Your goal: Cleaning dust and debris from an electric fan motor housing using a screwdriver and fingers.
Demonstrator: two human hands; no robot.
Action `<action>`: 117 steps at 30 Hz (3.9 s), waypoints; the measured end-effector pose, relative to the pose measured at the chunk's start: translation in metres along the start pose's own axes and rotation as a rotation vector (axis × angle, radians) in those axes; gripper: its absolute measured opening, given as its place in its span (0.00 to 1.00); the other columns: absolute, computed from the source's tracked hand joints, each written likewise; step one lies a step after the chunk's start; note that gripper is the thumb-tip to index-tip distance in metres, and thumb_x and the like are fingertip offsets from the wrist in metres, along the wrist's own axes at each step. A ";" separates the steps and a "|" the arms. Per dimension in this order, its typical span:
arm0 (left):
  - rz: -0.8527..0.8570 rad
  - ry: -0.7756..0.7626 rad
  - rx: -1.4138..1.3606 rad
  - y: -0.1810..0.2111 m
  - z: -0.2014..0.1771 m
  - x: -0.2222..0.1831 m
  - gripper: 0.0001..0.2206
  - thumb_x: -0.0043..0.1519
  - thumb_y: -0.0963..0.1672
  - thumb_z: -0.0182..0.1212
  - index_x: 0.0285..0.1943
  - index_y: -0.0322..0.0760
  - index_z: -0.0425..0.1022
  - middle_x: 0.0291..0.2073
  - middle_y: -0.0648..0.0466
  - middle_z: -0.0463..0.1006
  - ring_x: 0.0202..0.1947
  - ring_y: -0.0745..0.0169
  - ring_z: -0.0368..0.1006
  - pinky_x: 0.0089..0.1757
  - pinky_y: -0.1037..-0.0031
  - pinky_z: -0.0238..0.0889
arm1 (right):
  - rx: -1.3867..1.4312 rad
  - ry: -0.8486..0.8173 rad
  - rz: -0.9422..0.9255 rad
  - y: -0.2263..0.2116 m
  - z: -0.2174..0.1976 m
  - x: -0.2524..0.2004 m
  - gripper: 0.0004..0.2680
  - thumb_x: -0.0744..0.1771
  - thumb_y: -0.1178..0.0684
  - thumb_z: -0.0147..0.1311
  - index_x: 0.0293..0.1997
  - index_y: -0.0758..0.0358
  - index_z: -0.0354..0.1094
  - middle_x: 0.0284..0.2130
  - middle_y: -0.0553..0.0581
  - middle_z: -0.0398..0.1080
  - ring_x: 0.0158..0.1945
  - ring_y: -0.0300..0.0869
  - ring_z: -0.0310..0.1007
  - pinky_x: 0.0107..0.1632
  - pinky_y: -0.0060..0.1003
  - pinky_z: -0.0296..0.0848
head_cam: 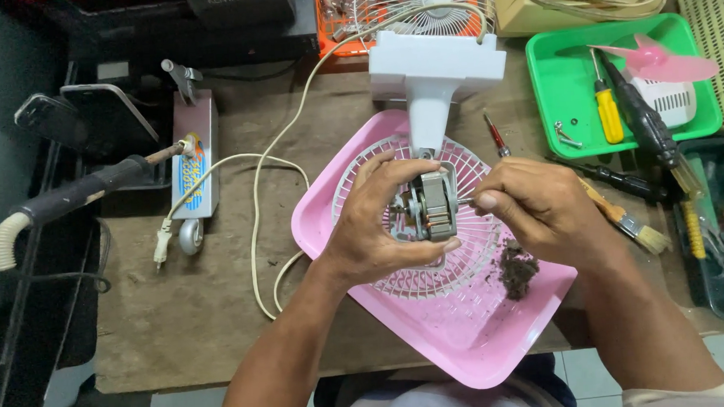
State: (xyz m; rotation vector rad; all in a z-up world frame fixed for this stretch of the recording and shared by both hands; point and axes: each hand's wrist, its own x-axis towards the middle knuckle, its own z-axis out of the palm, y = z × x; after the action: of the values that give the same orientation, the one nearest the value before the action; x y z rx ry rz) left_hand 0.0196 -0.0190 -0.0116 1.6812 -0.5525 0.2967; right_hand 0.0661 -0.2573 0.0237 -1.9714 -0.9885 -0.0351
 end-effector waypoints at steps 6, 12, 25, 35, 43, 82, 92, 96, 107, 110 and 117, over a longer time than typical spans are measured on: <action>0.007 0.047 0.057 0.000 0.004 0.001 0.33 0.50 0.50 0.79 0.65 0.40 0.71 0.52 0.52 0.79 0.54 0.54 0.76 0.66 0.50 0.48 | 0.039 0.000 0.055 -0.004 -0.001 0.002 0.03 0.68 0.60 0.57 0.37 0.64 0.76 0.28 0.58 0.75 0.23 0.46 0.68 0.26 0.35 0.66; -0.055 0.046 0.337 0.005 0.013 0.003 0.35 0.48 0.57 0.75 0.63 0.46 0.70 0.57 0.55 0.79 0.56 0.57 0.75 0.61 0.63 0.51 | -0.106 -0.047 0.132 0.021 -0.003 -0.011 0.04 0.68 0.61 0.58 0.45 0.65 0.73 0.41 0.55 0.78 0.38 0.38 0.75 0.41 0.28 0.68; -0.019 0.217 0.602 0.013 0.034 0.012 0.32 0.51 0.62 0.61 0.55 0.41 0.74 0.45 0.56 0.80 0.48 0.57 0.75 0.54 0.62 0.52 | -0.139 -0.095 0.105 0.024 -0.005 -0.001 0.03 0.69 0.65 0.54 0.46 0.72 0.72 0.39 0.62 0.75 0.43 0.48 0.75 0.50 0.38 0.71; -0.032 0.213 0.572 0.015 0.031 0.011 0.31 0.52 0.61 0.62 0.55 0.42 0.73 0.44 0.57 0.81 0.47 0.56 0.76 0.54 0.62 0.52 | -0.126 -0.145 0.156 0.031 -0.010 -0.001 0.06 0.70 0.60 0.52 0.48 0.73 0.73 0.39 0.62 0.76 0.43 0.47 0.75 0.51 0.38 0.71; -0.031 0.177 0.550 0.013 0.027 0.007 0.31 0.51 0.61 0.64 0.56 0.44 0.73 0.45 0.59 0.80 0.46 0.55 0.75 0.55 0.63 0.52 | -0.055 -0.184 0.262 0.032 -0.012 -0.002 0.06 0.71 0.60 0.50 0.40 0.69 0.73 0.35 0.57 0.75 0.38 0.42 0.73 0.45 0.33 0.70; -0.104 -0.130 0.158 0.007 -0.017 0.001 0.36 0.48 0.50 0.81 0.67 0.48 0.69 0.63 0.57 0.77 0.65 0.62 0.72 0.64 0.69 0.54 | 0.070 -0.204 0.087 -0.005 0.003 0.004 0.10 0.71 0.53 0.44 0.35 0.65 0.67 0.27 0.52 0.68 0.30 0.41 0.65 0.38 0.34 0.64; -0.049 -0.147 0.236 -0.002 -0.005 -0.003 0.33 0.57 0.58 0.60 0.69 0.43 0.60 0.60 0.55 0.72 0.62 0.55 0.69 0.62 0.64 0.51 | 0.145 -0.101 0.132 -0.015 0.012 0.004 0.11 0.72 0.53 0.43 0.30 0.63 0.66 0.22 0.50 0.66 0.23 0.36 0.64 0.30 0.30 0.63; 0.082 -0.104 0.285 -0.010 -0.001 -0.006 0.39 0.53 0.61 0.66 0.66 0.39 0.59 0.58 0.51 0.71 0.59 0.51 0.70 0.63 0.59 0.56 | 0.125 -0.148 0.098 -0.015 0.012 0.002 0.11 0.71 0.52 0.44 0.32 0.63 0.67 0.21 0.49 0.67 0.24 0.37 0.65 0.31 0.30 0.65; 0.087 -0.022 0.265 -0.003 0.006 -0.001 0.31 0.54 0.51 0.75 0.60 0.40 0.62 0.50 0.53 0.73 0.49 0.53 0.72 0.55 0.61 0.59 | 0.096 -0.132 0.152 -0.014 0.016 0.001 0.09 0.70 0.53 0.48 0.31 0.64 0.69 0.21 0.50 0.67 0.23 0.37 0.64 0.29 0.31 0.63; 0.088 -0.009 0.291 -0.003 0.005 0.000 0.31 0.53 0.51 0.76 0.59 0.40 0.63 0.50 0.54 0.74 0.50 0.54 0.73 0.56 0.63 0.59 | 0.092 -0.130 0.137 -0.011 0.017 0.001 0.10 0.70 0.53 0.48 0.31 0.64 0.69 0.21 0.50 0.66 0.23 0.37 0.63 0.30 0.31 0.62; 0.022 -0.022 0.278 -0.001 -0.001 0.001 0.31 0.49 0.52 0.77 0.59 0.45 0.65 0.50 0.58 0.76 0.51 0.57 0.75 0.59 0.63 0.56 | 0.123 -0.111 0.134 -0.013 0.014 0.002 0.11 0.70 0.53 0.47 0.29 0.65 0.68 0.20 0.52 0.68 0.20 0.35 0.65 0.27 0.29 0.63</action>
State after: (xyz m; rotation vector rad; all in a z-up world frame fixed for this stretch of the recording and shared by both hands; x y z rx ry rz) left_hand 0.0209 -0.0182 -0.0124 1.9491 -0.5664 0.3855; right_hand 0.0539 -0.2423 0.0250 -1.9375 -0.9051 0.2073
